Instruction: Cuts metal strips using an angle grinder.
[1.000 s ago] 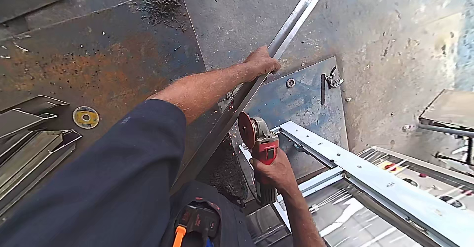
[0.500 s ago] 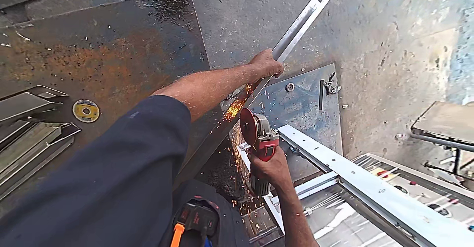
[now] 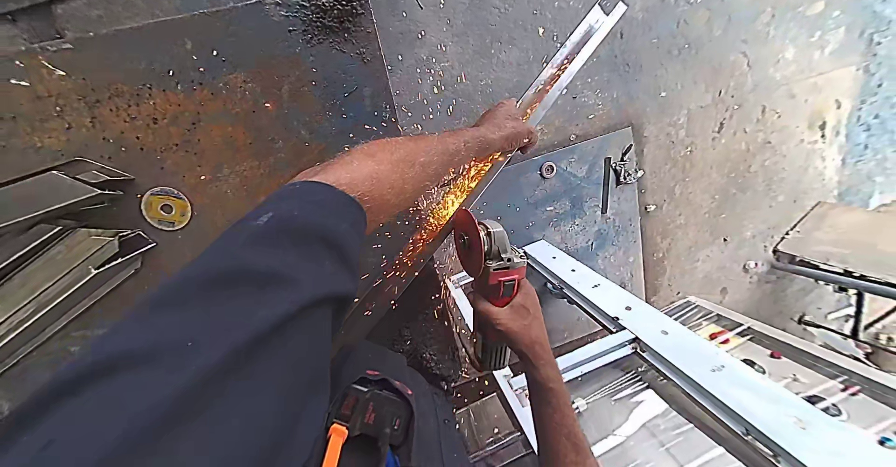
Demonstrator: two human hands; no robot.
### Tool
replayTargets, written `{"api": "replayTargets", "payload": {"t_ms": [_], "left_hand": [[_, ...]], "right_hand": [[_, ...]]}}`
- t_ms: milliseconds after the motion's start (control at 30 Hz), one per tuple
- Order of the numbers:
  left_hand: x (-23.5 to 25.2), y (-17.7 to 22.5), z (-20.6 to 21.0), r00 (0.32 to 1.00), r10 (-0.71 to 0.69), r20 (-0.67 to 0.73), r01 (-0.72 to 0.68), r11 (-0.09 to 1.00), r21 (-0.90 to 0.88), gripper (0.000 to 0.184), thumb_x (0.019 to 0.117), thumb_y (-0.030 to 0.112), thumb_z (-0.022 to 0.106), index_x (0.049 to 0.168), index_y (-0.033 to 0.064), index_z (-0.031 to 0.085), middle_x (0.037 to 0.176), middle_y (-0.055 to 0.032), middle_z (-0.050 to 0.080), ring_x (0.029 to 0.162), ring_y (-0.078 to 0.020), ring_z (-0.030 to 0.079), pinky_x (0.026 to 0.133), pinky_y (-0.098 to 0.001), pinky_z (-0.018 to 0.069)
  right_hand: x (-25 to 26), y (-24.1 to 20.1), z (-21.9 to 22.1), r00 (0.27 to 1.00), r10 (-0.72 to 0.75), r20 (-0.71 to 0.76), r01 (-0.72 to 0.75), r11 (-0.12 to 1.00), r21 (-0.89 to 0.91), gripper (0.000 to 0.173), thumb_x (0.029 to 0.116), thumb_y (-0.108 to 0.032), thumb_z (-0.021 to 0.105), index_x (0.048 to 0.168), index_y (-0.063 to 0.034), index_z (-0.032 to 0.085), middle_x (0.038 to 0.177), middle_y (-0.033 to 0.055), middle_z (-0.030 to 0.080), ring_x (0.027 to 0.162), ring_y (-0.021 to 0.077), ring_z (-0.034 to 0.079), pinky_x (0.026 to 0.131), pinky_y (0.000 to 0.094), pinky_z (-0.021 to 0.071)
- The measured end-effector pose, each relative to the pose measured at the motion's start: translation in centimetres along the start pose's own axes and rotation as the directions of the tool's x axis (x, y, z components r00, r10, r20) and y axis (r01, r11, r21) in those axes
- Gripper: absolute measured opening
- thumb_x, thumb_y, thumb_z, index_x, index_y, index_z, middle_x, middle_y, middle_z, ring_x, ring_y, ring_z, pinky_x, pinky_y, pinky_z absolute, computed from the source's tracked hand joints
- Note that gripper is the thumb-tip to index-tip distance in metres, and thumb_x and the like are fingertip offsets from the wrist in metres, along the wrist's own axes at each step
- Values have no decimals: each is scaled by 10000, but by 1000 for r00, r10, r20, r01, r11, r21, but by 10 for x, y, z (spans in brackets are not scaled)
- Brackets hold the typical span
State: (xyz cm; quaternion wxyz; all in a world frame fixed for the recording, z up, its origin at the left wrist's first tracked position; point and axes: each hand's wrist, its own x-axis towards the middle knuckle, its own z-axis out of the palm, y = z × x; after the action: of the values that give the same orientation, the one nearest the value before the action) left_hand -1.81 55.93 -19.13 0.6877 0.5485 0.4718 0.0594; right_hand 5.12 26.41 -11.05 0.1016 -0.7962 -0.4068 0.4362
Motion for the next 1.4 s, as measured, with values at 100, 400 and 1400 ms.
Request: {"api": "replayTargets", "payload": {"t_ms": [100, 400, 1400], "left_hand": [[3, -1, 0, 1000, -2, 5, 2, 1000, 6, 539, 804, 148, 784, 1278, 18, 563, 986, -142, 676, 788, -233, 672, 676, -427, 582], [7, -4, 1, 1000, -5, 1, 5, 1000, 28, 601, 789, 162, 798, 1313, 14, 544, 1076, -178, 670, 896, -278, 682, 748, -485, 589], [2, 31, -24, 975, 114, -191, -146, 976, -159, 601, 778, 94, 761, 1330, 70, 525, 1064, -151, 680, 815, -244, 703, 653, -441, 609]], "right_hand": [[0, 1, 0, 1000, -10, -2, 10, 1000, 2, 718, 631, -414, 856, 1197, -37, 624, 957, 21, 723, 879, 75, 698, 817, 327, 589], [3, 2, 3, 1000, -11, -6, 11, 1000, 23, 707, 629, -421, 856, 1189, -54, 626, 940, 0, 722, 864, 63, 697, 798, 322, 594], [-3, 20, 11, 997, 7, -78, -1, 998, 69, 739, 622, -443, 851, 1206, -51, 628, 960, 20, 722, 865, 81, 695, 799, 340, 591]]}}
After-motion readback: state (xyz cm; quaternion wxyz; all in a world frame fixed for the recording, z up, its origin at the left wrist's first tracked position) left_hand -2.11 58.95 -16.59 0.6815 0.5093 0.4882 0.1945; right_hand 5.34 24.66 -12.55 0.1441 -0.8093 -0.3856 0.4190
